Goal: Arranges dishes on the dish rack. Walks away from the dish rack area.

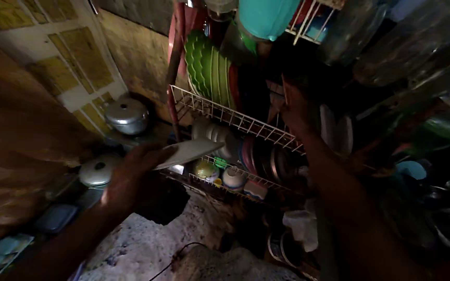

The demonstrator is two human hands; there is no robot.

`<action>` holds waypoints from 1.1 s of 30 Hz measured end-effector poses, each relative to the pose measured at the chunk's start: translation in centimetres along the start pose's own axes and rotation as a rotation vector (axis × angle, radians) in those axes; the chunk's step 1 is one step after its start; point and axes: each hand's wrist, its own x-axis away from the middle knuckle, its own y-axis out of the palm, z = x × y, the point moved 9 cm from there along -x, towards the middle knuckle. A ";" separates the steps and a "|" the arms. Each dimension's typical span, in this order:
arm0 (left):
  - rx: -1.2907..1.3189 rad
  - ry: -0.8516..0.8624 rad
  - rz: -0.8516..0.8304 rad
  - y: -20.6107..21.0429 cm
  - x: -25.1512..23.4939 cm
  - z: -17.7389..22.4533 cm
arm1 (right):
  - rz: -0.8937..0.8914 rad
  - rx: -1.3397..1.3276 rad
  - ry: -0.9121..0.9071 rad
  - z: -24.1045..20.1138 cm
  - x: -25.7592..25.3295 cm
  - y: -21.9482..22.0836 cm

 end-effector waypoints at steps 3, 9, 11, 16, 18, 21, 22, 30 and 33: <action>0.021 0.361 0.112 -3.1 -1.8 4.9 | 0.080 0.030 0.043 1.7 0.7 -1.5; -0.110 0.825 0.234 0.6 -12.2 12.3 | 0.229 -0.034 0.037 2.7 1.9 -2.5; -0.156 0.880 0.245 4.1 -15.8 12.8 | 0.302 -0.043 0.046 3.3 1.9 -2.7; -0.148 0.946 0.142 11.8 -21.4 12.6 | 0.321 -0.095 0.057 3.7 2.0 -3.0; -0.136 0.955 0.070 13.8 -22.4 13.0 | 0.328 -0.114 0.044 3.8 2.0 -3.0; -0.135 0.764 0.092 14.9 -23.8 13.2 | 0.347 -0.143 0.018 4.0 2.1 -3.0; -0.096 0.579 0.165 14.4 -24.6 12.6 | 0.342 -0.145 0.025 4.0 2.2 -3.0; 0.755 -0.750 0.040 17.6 -24.3 6.6 | 0.318 -0.131 0.085 4.1 2.0 -2.8; 1.017 -0.780 -0.091 19.7 -24.3 7.9 | 0.338 -0.121 0.059 3.9 1.9 -3.0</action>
